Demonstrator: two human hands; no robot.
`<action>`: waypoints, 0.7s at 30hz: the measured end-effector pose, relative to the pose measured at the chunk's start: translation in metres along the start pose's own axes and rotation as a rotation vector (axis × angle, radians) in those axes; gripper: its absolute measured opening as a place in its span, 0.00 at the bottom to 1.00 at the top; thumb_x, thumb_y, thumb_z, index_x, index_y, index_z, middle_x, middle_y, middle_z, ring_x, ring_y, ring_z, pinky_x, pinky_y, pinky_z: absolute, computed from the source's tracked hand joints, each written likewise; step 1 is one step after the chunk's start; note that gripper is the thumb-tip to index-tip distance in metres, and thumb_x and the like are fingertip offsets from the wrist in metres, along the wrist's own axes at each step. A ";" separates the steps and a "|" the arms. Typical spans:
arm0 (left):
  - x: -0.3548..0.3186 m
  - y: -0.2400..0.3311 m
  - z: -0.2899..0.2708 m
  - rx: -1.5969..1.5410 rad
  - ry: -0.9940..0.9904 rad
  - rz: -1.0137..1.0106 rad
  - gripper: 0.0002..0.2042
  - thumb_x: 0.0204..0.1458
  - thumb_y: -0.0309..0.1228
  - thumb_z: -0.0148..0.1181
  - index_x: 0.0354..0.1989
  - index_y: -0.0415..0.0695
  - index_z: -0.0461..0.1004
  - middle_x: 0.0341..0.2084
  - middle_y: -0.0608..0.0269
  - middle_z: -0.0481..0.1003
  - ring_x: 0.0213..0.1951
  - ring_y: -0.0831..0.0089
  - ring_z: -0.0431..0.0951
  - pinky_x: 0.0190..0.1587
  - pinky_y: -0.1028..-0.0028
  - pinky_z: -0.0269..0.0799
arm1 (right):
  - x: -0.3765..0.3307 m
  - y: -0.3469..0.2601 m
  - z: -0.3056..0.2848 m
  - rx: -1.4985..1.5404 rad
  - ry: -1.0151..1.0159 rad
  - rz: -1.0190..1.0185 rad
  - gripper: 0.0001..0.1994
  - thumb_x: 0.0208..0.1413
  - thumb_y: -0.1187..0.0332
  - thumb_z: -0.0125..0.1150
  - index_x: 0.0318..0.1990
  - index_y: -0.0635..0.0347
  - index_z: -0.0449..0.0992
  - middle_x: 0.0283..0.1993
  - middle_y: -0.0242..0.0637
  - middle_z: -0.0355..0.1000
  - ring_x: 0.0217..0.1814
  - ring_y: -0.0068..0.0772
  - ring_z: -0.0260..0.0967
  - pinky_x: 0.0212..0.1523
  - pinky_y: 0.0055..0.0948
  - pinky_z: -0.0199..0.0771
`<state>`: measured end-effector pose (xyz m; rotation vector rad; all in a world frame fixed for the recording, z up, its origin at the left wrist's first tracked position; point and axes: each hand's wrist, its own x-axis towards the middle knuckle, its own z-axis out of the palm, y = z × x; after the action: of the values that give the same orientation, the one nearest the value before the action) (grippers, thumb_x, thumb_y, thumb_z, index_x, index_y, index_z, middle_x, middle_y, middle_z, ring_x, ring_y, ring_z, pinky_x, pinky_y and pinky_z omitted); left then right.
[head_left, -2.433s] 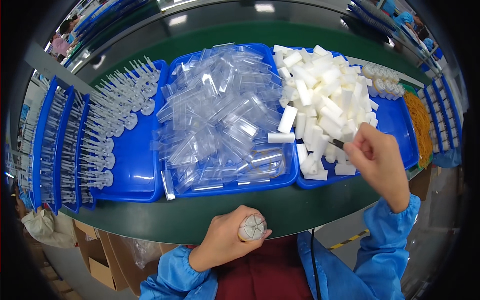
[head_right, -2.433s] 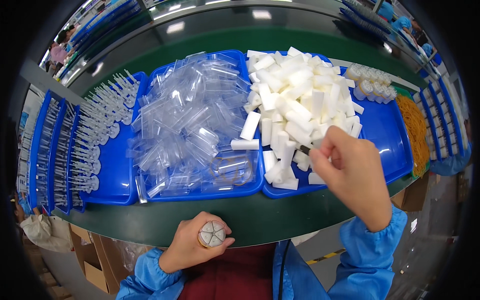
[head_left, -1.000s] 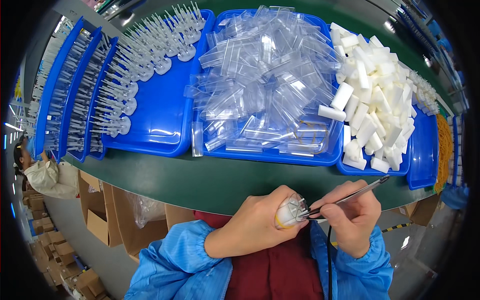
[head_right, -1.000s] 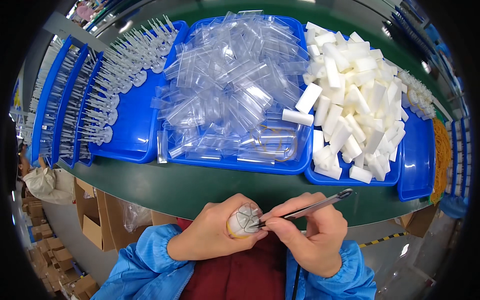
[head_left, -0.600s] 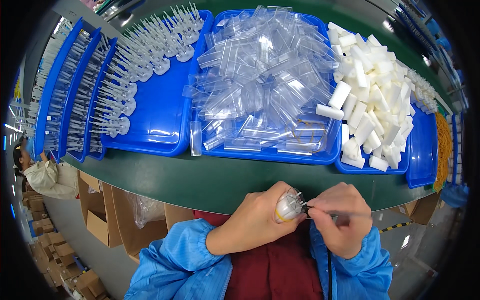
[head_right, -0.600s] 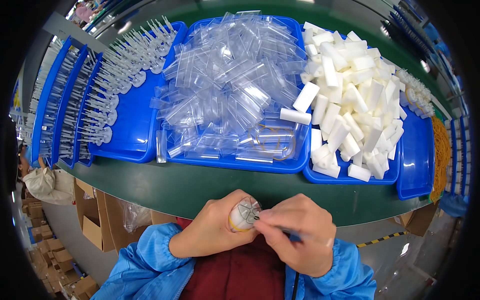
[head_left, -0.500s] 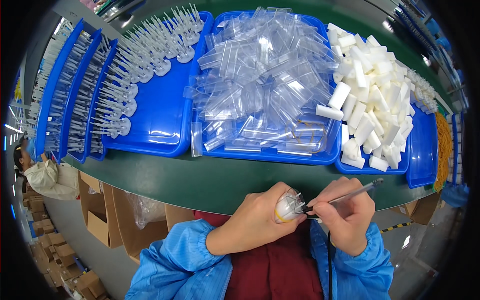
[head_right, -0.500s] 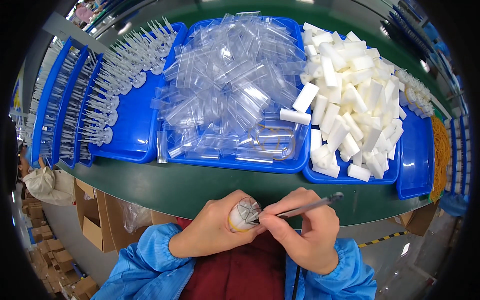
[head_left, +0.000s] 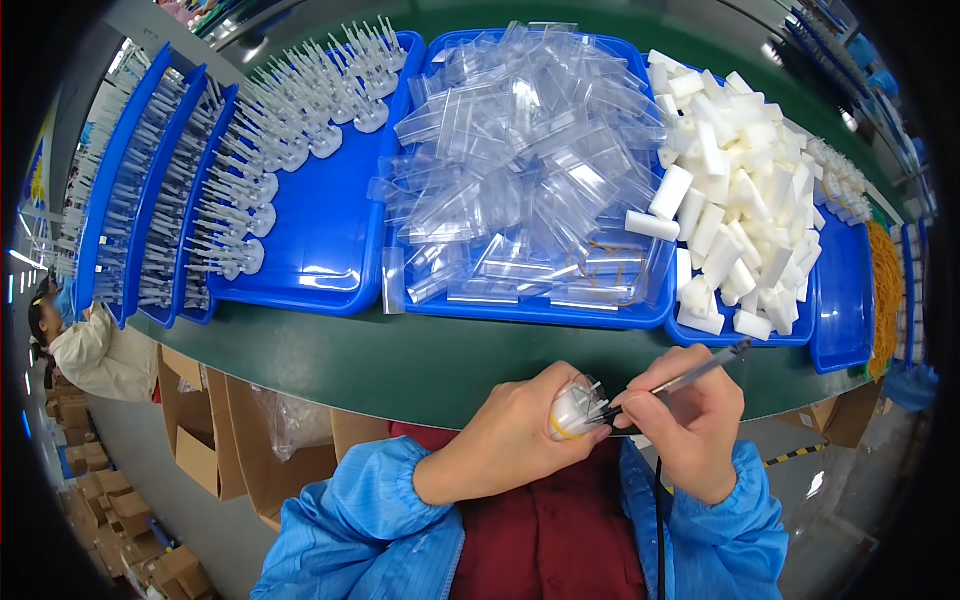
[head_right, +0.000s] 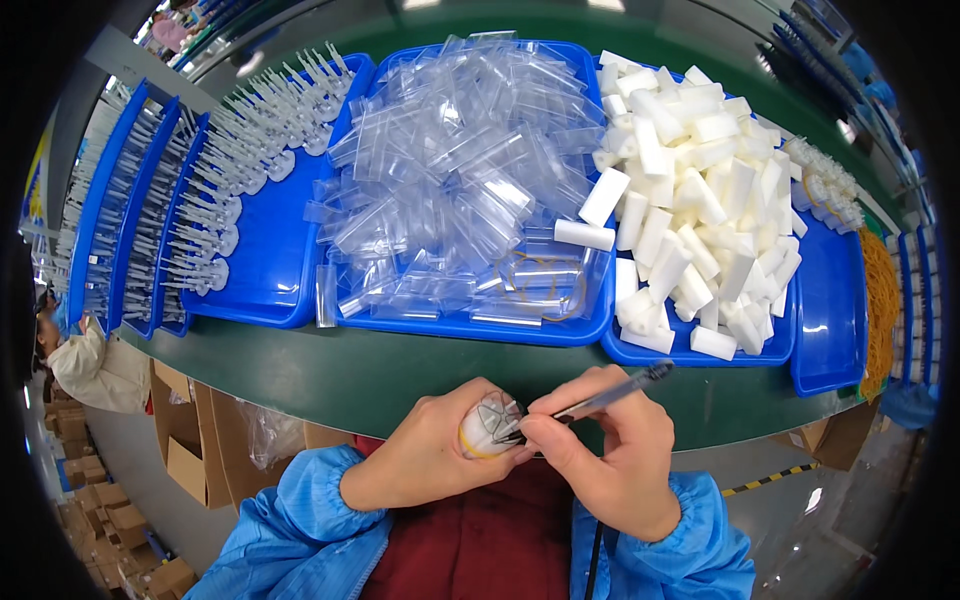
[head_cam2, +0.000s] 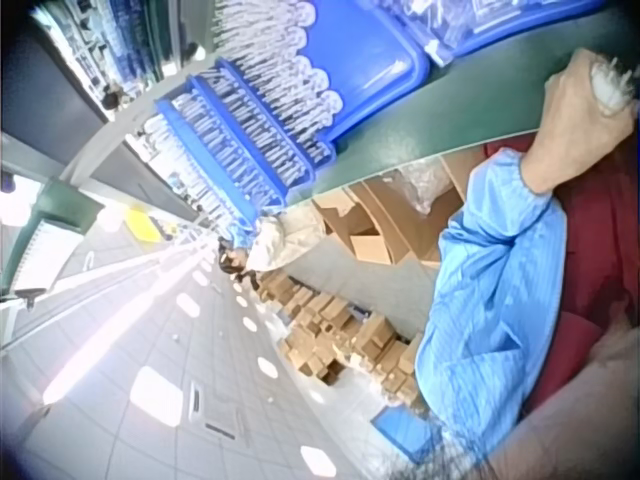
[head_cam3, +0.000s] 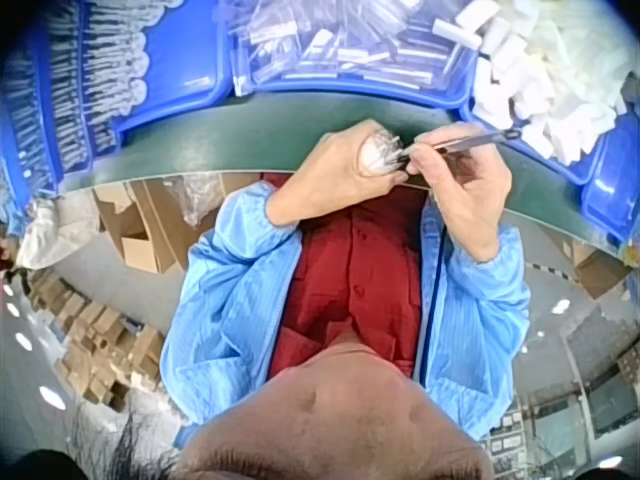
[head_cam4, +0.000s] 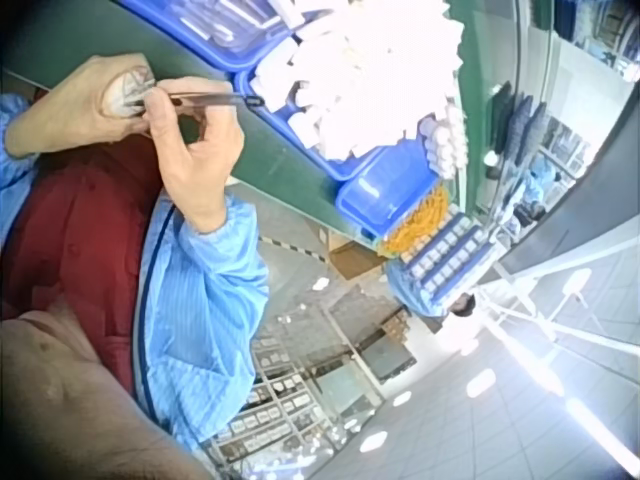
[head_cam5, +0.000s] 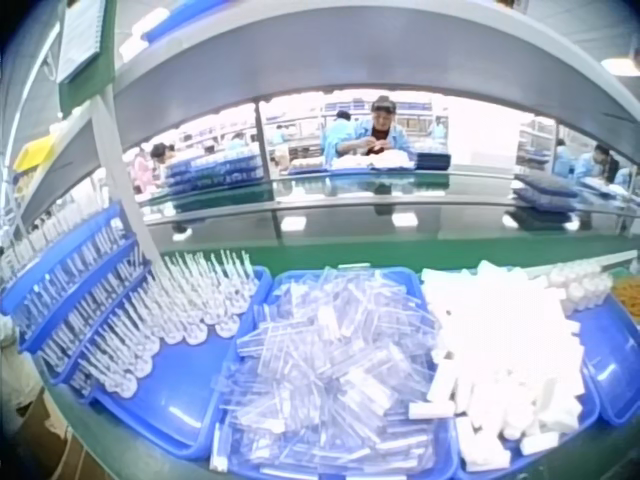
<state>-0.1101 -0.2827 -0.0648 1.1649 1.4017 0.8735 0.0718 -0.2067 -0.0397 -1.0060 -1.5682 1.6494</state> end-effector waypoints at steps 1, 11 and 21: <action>0.000 0.001 0.000 0.003 -0.002 0.001 0.18 0.50 0.33 0.71 0.44 0.37 0.71 0.32 0.48 0.81 0.35 0.50 0.83 0.37 0.62 0.77 | 0.000 -0.002 -0.001 -0.082 -0.017 -0.071 0.11 0.50 0.79 0.72 0.40 0.67 0.78 0.33 0.40 0.77 0.33 0.30 0.76 0.35 0.24 0.74; 0.000 0.005 -0.002 0.001 -0.001 -0.025 0.22 0.50 0.36 0.74 0.46 0.39 0.70 0.33 0.55 0.80 0.35 0.67 0.82 0.38 0.68 0.77 | -0.003 -0.006 0.002 0.070 0.111 -0.106 0.07 0.51 0.81 0.69 0.38 0.68 0.78 0.34 0.39 0.78 0.33 0.26 0.74 0.35 0.25 0.73; -0.001 0.003 0.001 0.122 -0.032 0.002 0.22 0.51 0.36 0.72 0.48 0.39 0.70 0.33 0.53 0.80 0.35 0.59 0.84 0.37 0.66 0.78 | 0.005 0.000 -0.008 -0.125 -0.068 -0.026 0.09 0.50 0.76 0.73 0.38 0.63 0.80 0.36 0.36 0.78 0.34 0.24 0.75 0.35 0.25 0.73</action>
<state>-0.1082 -0.2825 -0.0616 1.2670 1.4441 0.7768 0.0763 -0.1982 -0.0404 -0.9978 -1.7399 1.5997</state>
